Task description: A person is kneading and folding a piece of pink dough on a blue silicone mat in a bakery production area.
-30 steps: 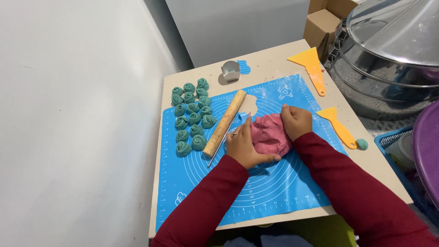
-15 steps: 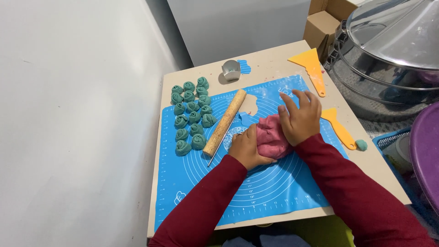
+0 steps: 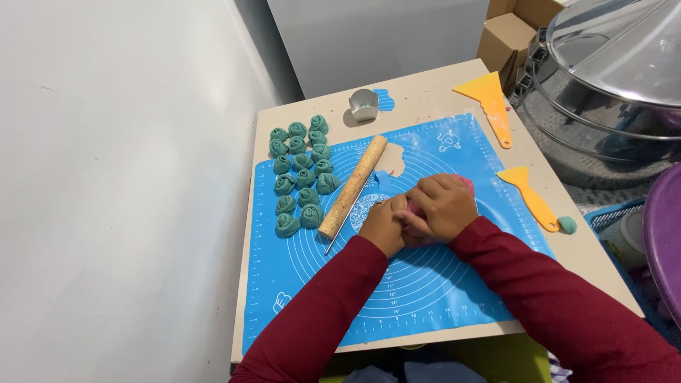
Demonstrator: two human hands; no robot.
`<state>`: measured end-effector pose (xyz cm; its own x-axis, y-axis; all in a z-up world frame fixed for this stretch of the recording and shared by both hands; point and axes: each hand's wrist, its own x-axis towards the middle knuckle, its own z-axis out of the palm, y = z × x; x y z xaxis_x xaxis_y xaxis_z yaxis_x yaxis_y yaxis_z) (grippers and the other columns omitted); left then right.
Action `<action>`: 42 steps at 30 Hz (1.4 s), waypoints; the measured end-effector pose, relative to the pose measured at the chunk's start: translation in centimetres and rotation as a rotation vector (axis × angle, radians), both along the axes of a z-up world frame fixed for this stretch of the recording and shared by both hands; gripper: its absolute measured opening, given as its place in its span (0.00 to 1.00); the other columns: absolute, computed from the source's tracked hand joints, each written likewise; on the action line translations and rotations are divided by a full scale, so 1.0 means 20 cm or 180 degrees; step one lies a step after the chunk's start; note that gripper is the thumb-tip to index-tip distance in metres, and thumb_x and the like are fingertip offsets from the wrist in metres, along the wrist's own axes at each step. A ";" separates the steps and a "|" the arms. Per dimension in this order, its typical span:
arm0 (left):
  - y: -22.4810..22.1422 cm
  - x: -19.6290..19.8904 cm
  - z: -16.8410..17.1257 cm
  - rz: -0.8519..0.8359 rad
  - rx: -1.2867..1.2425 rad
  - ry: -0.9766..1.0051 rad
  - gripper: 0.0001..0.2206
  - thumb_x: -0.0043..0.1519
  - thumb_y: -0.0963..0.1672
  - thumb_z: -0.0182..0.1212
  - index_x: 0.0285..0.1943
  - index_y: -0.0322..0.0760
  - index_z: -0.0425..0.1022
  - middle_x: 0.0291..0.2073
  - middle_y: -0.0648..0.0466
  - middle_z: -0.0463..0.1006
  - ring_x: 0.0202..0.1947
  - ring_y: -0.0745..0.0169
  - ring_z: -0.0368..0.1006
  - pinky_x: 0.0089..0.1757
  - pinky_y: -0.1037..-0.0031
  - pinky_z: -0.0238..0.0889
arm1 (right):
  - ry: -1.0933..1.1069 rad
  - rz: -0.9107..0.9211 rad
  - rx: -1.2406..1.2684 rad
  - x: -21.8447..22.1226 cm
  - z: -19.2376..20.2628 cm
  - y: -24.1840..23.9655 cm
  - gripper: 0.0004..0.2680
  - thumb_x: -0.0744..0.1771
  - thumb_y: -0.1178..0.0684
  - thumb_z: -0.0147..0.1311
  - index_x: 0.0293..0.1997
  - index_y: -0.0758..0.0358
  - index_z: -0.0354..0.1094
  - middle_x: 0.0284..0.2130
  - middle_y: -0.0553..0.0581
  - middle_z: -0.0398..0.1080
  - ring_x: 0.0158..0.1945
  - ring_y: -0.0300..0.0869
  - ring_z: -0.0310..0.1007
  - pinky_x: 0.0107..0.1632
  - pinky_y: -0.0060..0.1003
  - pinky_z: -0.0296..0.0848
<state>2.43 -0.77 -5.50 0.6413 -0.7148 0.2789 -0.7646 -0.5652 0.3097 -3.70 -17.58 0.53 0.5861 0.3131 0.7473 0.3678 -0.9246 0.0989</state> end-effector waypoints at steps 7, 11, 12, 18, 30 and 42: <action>0.01 -0.09 0.17 0.0043 -0.0213 -0.0350 0.31 0.45 0.58 0.71 0.49 0.42 0.66 0.36 0.50 0.76 0.42 0.48 0.78 0.51 0.59 0.69 | -0.0603 -0.0111 0.0316 0.02 0.05 -0.01 0.17 0.67 0.39 0.51 0.17 0.48 0.58 0.16 0.44 0.55 0.19 0.38 0.60 0.28 0.33 0.66; 0.06 -0.15 0.35 -0.0108 -0.0630 0.0314 0.36 0.46 0.57 0.73 0.61 0.43 0.66 0.44 0.50 0.79 0.49 0.48 0.79 0.53 0.61 0.70 | -0.0417 0.0218 0.0795 0.03 0.09 -0.05 0.17 0.67 0.45 0.55 0.15 0.54 0.61 0.13 0.48 0.55 0.17 0.42 0.60 0.25 0.35 0.63; 0.07 -0.15 0.38 -0.0166 -0.0777 0.0565 0.39 0.45 0.58 0.74 0.65 0.45 0.66 0.48 0.50 0.80 0.52 0.47 0.78 0.53 0.61 0.71 | -0.0252 0.0300 0.0946 0.04 0.10 -0.06 0.17 0.67 0.45 0.56 0.15 0.56 0.63 0.12 0.50 0.57 0.17 0.43 0.61 0.25 0.35 0.62; 0.08 -0.14 0.36 -0.0023 -0.1285 0.0966 0.50 0.34 0.64 0.73 0.71 0.61 0.64 0.55 0.55 0.77 0.60 0.53 0.74 0.60 0.64 0.67 | 0.0063 0.0222 0.1758 0.07 0.09 -0.14 0.16 0.68 0.46 0.60 0.18 0.57 0.67 0.12 0.51 0.60 0.20 0.46 0.64 0.27 0.38 0.66; 0.07 -0.17 0.46 -0.0310 -0.0607 0.1067 0.42 0.60 0.59 0.60 0.77 0.35 0.51 0.68 0.43 0.64 0.71 0.51 0.61 0.65 0.60 0.59 | -0.0048 -0.0682 0.4730 0.08 0.01 -0.52 0.14 0.71 0.49 0.58 0.24 0.58 0.65 0.16 0.50 0.57 0.27 0.37 0.56 0.34 0.34 0.57; -0.02 -0.26 0.34 -0.1062 -0.2616 0.0412 0.70 0.37 0.64 0.70 0.77 0.18 0.31 0.73 0.26 0.48 0.75 0.28 0.42 0.70 0.45 0.29 | 0.1808 -0.0887 0.5044 -0.19 0.40 0.07 0.22 0.72 0.34 0.39 0.35 0.61 0.74 0.38 0.68 0.74 0.49 0.56 0.72 0.58 0.46 0.67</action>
